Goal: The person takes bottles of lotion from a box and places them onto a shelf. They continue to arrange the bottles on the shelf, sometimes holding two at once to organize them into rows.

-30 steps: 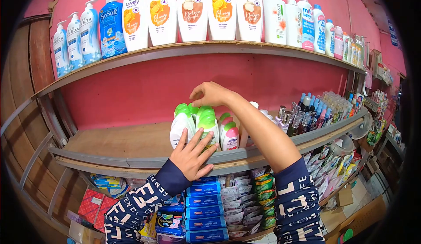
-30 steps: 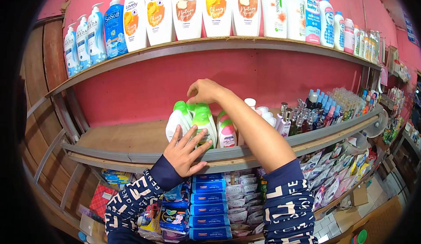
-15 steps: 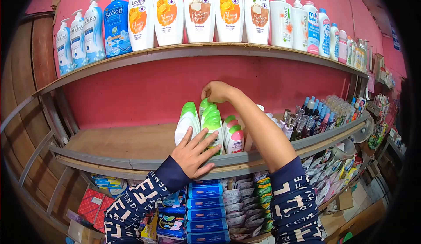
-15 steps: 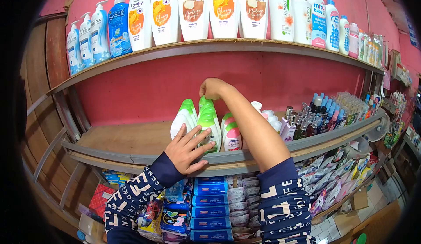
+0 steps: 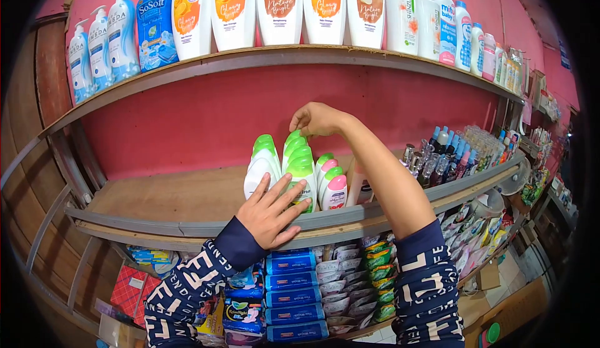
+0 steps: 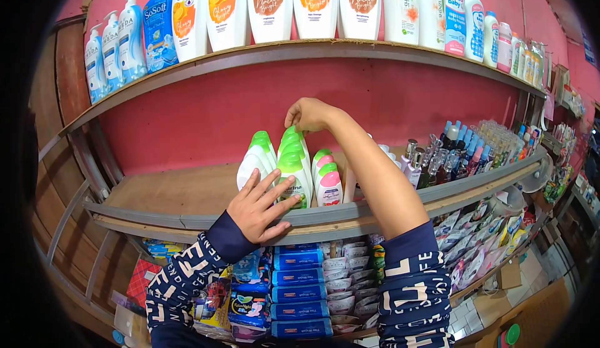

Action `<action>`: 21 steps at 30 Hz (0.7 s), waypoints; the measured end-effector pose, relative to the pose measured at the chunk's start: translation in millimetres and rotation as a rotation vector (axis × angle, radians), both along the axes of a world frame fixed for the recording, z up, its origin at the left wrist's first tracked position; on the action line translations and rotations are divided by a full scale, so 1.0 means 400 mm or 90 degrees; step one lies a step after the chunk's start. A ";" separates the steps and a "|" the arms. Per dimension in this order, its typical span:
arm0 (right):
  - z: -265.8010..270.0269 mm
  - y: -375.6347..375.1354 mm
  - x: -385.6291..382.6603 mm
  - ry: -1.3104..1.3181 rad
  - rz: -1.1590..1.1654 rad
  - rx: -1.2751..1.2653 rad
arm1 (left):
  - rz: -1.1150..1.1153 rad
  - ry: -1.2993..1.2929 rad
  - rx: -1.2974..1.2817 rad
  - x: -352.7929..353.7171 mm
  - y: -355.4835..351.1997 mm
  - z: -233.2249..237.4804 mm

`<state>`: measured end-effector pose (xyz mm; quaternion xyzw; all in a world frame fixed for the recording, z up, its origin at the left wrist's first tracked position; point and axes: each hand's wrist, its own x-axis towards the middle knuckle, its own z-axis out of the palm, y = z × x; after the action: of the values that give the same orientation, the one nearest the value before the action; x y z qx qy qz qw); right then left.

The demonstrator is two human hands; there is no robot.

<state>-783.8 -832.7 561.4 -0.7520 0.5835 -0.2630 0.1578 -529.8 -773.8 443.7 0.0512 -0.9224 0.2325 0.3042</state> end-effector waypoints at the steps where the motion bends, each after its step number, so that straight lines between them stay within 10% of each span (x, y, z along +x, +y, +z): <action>1: -0.001 0.002 -0.001 -0.004 0.004 -0.003 | 0.001 0.001 -0.002 0.000 0.000 0.000; 21: -0.016 0.011 0.010 0.087 -0.025 -0.129 | -0.009 0.001 -0.015 0.006 0.005 0.005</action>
<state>-780.0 -828.3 554.8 -0.7687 0.5777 -0.2721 0.0356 -527.5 -772.0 445.7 0.0413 -0.9196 0.2409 0.3075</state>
